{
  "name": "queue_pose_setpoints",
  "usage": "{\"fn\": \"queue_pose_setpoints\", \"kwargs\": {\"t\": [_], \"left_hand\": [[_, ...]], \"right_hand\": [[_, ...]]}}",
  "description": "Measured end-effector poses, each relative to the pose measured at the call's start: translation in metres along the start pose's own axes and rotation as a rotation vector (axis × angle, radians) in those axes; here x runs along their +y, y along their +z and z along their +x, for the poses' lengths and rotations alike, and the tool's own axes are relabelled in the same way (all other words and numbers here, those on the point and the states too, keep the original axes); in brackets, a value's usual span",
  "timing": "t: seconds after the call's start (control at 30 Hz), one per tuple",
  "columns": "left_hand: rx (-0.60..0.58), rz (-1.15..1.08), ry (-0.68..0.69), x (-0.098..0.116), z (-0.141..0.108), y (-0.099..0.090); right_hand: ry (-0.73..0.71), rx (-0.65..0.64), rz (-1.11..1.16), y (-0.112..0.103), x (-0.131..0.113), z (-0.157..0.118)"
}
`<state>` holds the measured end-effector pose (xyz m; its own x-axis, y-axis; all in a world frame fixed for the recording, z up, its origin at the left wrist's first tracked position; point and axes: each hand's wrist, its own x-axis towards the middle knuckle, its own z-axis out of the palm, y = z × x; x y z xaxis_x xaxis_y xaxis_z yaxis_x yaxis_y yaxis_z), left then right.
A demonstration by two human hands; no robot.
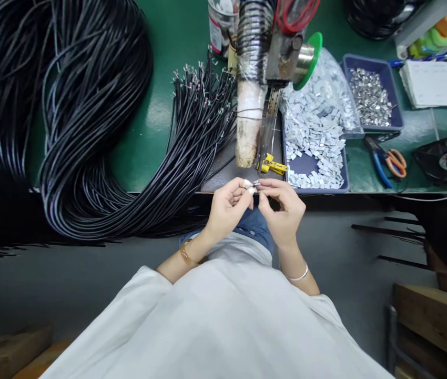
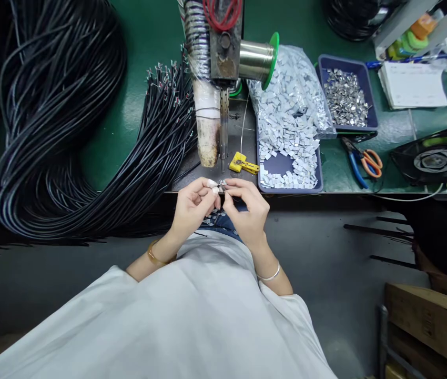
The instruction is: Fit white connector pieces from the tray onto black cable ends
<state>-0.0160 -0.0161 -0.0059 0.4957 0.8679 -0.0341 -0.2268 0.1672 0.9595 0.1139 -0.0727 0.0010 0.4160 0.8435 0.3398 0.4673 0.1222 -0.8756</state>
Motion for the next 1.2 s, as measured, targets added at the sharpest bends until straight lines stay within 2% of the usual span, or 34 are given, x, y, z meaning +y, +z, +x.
{"fn": "queue_pose_setpoints", "kwargs": {"t": [0.07,0.13,0.3,0.57,0.67,0.77,0.9,1.03,1.1,1.13,1.2], "left_hand": [[-0.002,0.042,0.021,0.001,0.0,-0.002],[-0.051,0.024,-0.014,0.003,0.002,-0.004],[-0.122,-0.089,-0.119,0.007,0.005,-0.007],[-0.157,-0.143,-0.139,0.006,0.004,-0.007],[-0.1,-0.138,-0.07,0.001,0.002,-0.002],[0.001,-0.005,0.065,-0.004,0.0,0.0],[0.108,0.498,0.4,-0.007,-0.001,-0.004],[0.093,0.883,0.677,-0.012,0.0,-0.009],[0.089,0.934,0.698,-0.013,0.0,-0.008],[0.083,0.901,0.666,-0.012,-0.001,-0.008],[0.033,0.702,0.484,-0.009,-0.001,-0.005]], "right_hand": [[-0.015,0.024,-0.028,0.001,-0.002,-0.001],[0.057,0.031,0.041,0.001,-0.001,0.0],[0.171,-0.031,0.222,-0.001,0.004,0.005],[0.226,-0.096,0.323,-0.001,0.008,0.009],[0.192,-0.063,0.31,0.002,0.007,0.008],[0.072,0.012,0.145,0.005,0.005,0.004],[-0.071,0.037,-0.034,0.004,0.003,0.0],[-0.038,0.011,-0.06,-0.001,0.004,0.002],[0.017,-0.023,0.001,-0.003,0.005,0.003],[0.037,-0.043,0.036,-0.004,0.005,0.004],[0.006,-0.05,0.069,-0.005,0.006,0.003]]}}
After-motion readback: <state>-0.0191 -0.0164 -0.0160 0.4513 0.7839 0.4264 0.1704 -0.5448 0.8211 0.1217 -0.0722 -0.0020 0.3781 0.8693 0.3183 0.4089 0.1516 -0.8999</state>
